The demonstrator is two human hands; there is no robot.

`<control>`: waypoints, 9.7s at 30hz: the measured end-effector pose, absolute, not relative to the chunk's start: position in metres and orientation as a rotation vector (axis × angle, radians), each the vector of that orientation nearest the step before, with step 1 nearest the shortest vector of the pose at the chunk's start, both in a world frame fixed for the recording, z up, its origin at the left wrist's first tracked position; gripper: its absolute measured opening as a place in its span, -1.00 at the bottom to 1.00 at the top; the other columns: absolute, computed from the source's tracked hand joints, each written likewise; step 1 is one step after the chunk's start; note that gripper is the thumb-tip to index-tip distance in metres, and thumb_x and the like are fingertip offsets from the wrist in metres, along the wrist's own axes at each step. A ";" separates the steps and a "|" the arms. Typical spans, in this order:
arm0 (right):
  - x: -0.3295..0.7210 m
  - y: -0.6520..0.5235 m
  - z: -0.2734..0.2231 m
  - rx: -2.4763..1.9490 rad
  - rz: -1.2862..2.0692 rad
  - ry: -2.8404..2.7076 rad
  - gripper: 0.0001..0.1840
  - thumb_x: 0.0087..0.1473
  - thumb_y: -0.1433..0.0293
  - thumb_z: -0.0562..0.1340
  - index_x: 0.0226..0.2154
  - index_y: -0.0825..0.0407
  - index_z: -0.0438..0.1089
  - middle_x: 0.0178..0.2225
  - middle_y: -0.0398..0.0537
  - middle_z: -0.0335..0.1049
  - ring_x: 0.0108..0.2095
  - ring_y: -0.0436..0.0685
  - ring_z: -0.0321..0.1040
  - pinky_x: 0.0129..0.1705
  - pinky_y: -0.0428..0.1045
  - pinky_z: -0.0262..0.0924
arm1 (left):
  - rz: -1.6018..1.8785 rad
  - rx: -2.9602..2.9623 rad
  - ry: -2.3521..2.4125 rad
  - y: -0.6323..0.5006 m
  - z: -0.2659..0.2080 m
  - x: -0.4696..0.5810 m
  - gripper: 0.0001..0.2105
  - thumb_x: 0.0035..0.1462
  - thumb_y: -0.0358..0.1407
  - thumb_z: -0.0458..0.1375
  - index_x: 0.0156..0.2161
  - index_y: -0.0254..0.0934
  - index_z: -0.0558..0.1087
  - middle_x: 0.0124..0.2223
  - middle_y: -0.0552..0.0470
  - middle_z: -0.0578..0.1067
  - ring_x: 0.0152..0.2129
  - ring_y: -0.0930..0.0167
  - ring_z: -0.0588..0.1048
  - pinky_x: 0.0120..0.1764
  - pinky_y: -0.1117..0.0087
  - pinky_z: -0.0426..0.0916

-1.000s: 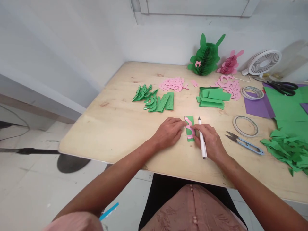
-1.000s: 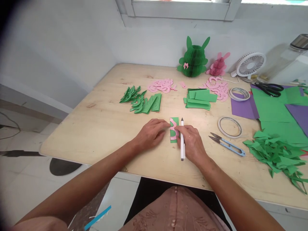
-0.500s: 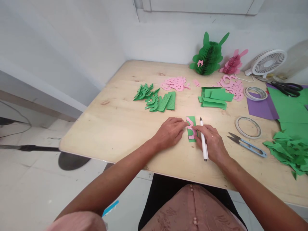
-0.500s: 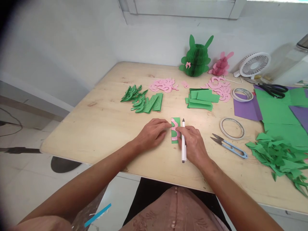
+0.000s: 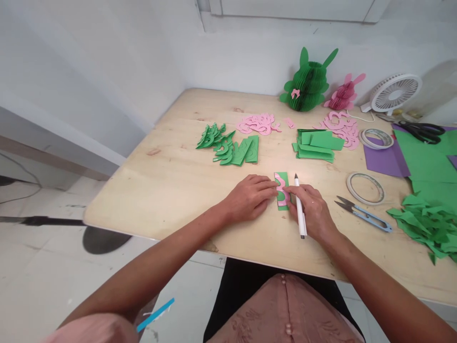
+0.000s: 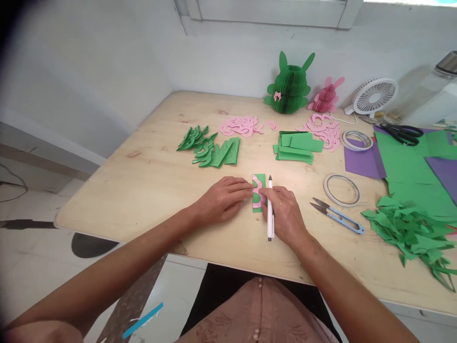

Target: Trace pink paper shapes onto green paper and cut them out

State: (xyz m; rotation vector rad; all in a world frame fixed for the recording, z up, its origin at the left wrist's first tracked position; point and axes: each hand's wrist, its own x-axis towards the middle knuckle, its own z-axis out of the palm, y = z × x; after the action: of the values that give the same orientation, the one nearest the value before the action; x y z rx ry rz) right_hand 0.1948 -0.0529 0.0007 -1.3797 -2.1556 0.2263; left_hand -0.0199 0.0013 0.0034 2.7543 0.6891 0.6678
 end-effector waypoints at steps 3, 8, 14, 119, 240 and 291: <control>0.195 -0.053 0.001 -1.382 0.229 -2.153 -0.70 0.10 0.49 0.14 -0.09 -0.05 0.35 -0.20 0.02 0.48 -0.13 0.24 0.36 -0.10 0.15 0.24 | 0.559 2.798 0.590 0.001 0.011 -0.025 -0.67 0.15 -0.42 0.00 0.02 -0.22 0.39 0.14 -0.07 0.40 0.05 0.25 0.33 0.05 0.16 0.24; 0.195 -0.053 0.001 -1.375 0.235 -2.145 -0.69 0.09 0.49 0.14 -0.10 -0.06 0.36 -0.22 0.01 0.49 -0.14 0.24 0.37 -0.11 0.14 0.25 | 0.473 2.843 0.487 0.003 0.017 -0.031 -0.63 0.18 -0.26 0.06 0.10 -0.13 0.34 0.21 -0.10 0.30 0.10 0.17 0.28 0.07 0.11 0.21; 0.194 -0.054 0.002 -1.392 0.257 -2.151 -0.69 0.11 0.49 0.14 -0.08 -0.06 0.34 -0.20 0.00 0.49 -0.12 0.25 0.36 -0.09 0.15 0.24 | 0.440 2.861 0.459 0.005 0.013 -0.032 -0.62 0.19 -0.17 0.06 0.12 -0.10 0.33 0.22 -0.07 0.29 0.12 0.15 0.25 0.12 0.09 0.12; 0.192 -0.056 0.005 -1.400 0.138 -2.172 -0.69 0.11 0.50 0.14 -0.08 -0.02 0.37 -0.22 0.05 0.50 -0.17 0.26 0.37 -0.19 0.15 0.28 | 0.501 2.913 0.417 0.004 0.004 -0.037 -0.61 0.21 -0.10 0.02 0.11 -0.11 0.35 0.22 -0.11 0.28 0.08 0.14 0.26 0.10 0.01 0.12; 0.167 -0.060 0.021 -1.620 0.623 -1.582 -0.91 0.08 0.31 0.20 -0.36 -0.02 0.34 -0.49 -0.14 0.50 -0.56 0.04 0.39 -0.58 -0.09 0.20 | 0.456 2.813 0.448 0.007 0.006 -0.039 -0.61 0.19 -0.13 0.05 0.12 -0.06 0.34 0.25 -0.07 0.24 0.10 0.15 0.22 0.12 0.05 0.08; 0.167 -0.061 0.016 -1.665 0.440 -1.731 -0.80 0.19 0.33 0.10 -0.16 -0.02 0.36 -0.38 -0.17 0.53 -0.45 0.04 0.44 -0.40 -0.08 0.24 | 0.463 2.798 0.478 0.003 0.008 -0.039 -0.58 0.18 -0.12 0.03 0.06 -0.33 0.32 0.17 -0.13 0.36 0.11 0.15 0.24 0.14 0.05 0.05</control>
State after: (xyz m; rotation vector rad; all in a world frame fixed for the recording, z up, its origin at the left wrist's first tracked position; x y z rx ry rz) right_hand 0.1671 -0.0605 0.0164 -1.6646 -1.7309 0.4397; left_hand -0.0391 0.0029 0.0085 2.7982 0.4783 0.4631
